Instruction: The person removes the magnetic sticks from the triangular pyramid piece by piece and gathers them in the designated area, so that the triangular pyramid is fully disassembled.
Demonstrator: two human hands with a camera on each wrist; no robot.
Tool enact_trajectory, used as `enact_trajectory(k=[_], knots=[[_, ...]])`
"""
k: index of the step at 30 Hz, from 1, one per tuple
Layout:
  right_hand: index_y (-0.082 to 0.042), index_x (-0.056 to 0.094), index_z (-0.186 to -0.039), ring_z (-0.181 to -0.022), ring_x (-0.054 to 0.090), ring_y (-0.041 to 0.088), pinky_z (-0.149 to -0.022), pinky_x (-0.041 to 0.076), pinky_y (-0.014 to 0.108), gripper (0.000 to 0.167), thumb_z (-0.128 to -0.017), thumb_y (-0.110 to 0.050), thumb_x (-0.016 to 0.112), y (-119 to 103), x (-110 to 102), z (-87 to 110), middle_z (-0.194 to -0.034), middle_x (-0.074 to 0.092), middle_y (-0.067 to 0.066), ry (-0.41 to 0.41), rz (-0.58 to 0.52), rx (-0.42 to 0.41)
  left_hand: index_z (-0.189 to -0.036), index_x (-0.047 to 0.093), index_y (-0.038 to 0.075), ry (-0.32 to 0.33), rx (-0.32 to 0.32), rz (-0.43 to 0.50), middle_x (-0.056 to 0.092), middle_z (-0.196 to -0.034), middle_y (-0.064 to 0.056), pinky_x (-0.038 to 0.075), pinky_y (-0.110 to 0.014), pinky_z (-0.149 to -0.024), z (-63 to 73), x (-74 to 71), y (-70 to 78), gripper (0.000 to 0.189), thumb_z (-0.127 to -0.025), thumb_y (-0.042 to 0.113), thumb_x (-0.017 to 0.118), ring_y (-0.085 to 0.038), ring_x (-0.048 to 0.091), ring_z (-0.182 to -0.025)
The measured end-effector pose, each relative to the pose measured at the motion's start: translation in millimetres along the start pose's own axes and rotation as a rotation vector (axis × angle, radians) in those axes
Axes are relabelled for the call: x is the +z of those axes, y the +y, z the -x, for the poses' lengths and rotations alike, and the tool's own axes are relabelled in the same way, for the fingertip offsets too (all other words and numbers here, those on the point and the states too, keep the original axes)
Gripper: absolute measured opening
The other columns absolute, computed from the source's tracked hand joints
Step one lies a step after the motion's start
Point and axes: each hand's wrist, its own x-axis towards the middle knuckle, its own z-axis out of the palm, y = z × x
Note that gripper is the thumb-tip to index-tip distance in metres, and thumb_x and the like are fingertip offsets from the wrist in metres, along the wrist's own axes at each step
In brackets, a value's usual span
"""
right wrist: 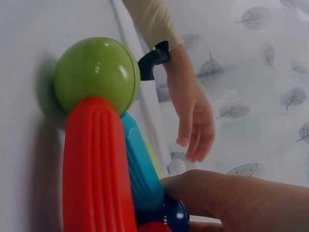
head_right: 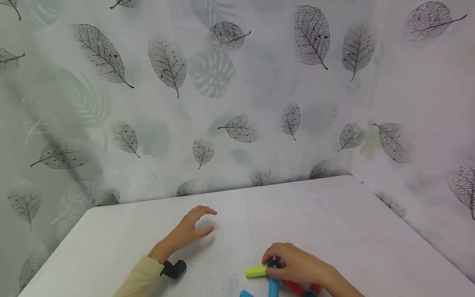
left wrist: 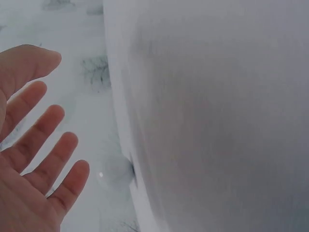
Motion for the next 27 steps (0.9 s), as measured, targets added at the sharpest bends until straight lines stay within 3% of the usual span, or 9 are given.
enact_trajectory(k=[4, 10, 17, 24, 27], knots=[[-0.013, 0.069, -0.104, -0.080, 0.049, -0.001, -0.064, 0.048, 0.020, 0.017, -0.092, -0.024, 0.068, -1, -1, 0.5, -0.098, 0.062, -0.013, 0.004, 0.015, 0.010, -0.122, 0.060, 0.007, -0.047, 0.071, -0.016, 0.060, -0.122, -0.001, 0.041, -0.043, -0.104, 2.2, 4.7, 15.0, 0.035, -0.089, 0.013, 0.071, -0.022, 0.052, -0.120], [-0.011, 0.069, -0.103, -0.079, 0.049, -0.002, -0.063, 0.049, 0.020, 0.015, -0.091, -0.020, 0.069, 3, 0, 0.9, -0.096, 0.063, -0.011, 0.007, 0.026, -0.031, -0.122, 0.060, 0.010, -0.122, 0.109, -0.026, 0.060, -0.122, 0.003, 0.042, -0.039, -0.103, 6.2, 14.8, 30.7, 0.031, -0.092, 0.016, 0.068, -0.018, 0.054, -0.117], [-0.010, 0.070, -0.102, -0.077, 0.049, -0.002, -0.064, 0.049, 0.020, 0.015, -0.091, -0.021, 0.069, 3, 0, -0.8, -0.094, 0.062, -0.014, 0.010, 0.008, -0.018, -0.121, 0.060, 0.006, -0.209, 0.199, 0.029, 0.062, -0.119, -0.005, 0.048, -0.031, -0.095, 6.6, 25.8, 46.7, 0.029, -0.093, 0.013, 0.066, -0.021, 0.060, -0.107], [-0.011, 0.069, -0.103, -0.078, 0.051, -0.001, -0.065, 0.048, 0.020, 0.019, -0.091, -0.025, 0.069, 3, 2, -3.5, -0.095, 0.062, -0.014, 0.030, -0.033, -0.005, -0.122, 0.060, 0.013, -0.336, 0.145, 0.085, 0.063, -0.118, 0.001, 0.049, -0.021, -0.087, 9.1, 37.5, 61.2, 0.029, -0.094, 0.020, 0.066, -0.004, 0.060, -0.100], [-0.009, 0.069, -0.104, -0.078, 0.051, -0.001, -0.064, 0.048, 0.020, 0.021, -0.092, -0.026, 0.068, 3, 4, -5.0, -0.095, 0.062, -0.014, 0.043, -0.043, -0.030, -0.120, 0.061, 0.013, -0.375, 0.152, 0.105, 0.063, -0.117, 0.003, 0.048, -0.018, -0.085, 10.2, 41.5, 66.2, 0.028, -0.094, 0.021, 0.066, 0.000, 0.060, -0.097]])
